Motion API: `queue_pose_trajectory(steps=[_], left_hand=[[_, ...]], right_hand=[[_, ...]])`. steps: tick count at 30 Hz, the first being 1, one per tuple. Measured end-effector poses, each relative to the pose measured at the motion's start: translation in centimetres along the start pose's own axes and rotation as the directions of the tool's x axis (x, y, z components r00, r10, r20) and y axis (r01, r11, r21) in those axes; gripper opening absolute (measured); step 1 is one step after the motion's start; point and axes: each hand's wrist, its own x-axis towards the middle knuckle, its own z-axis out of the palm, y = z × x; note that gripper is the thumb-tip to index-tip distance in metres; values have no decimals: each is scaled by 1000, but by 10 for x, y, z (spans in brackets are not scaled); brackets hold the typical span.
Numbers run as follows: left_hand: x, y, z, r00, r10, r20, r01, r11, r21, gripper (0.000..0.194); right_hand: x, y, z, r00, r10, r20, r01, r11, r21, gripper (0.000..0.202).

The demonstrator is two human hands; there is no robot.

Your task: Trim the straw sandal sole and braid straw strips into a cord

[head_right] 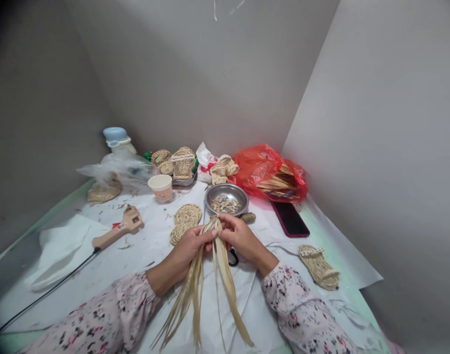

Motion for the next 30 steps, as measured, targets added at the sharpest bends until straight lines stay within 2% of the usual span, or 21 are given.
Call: queue_pose_trajectory(steps=[9,16,22,25,30], left_hand=[[2,-6,-4,995,97,4,-97,988,124,28],[3,-6,-5,996,81,24,-83,991,105,29],[2,-5,-3,996,77,33,-80,993,90,31],[1,-4,-1,998,61,19,-62,997,53,29],[4,-5,-3,998,60,29,-57,992,-113,17]], right_hand=[[0,0,7,997,-60,-51,60,998,5,25],[-1,-2,12,999,-32,-44,35,998,55,30],[0,0,16,994,-42,-105,44,999,25,26],[1,4,15,986,-111,-127,107,993,-42,22],[4,7,12,988,-98,-120,94,995,-40,23]])
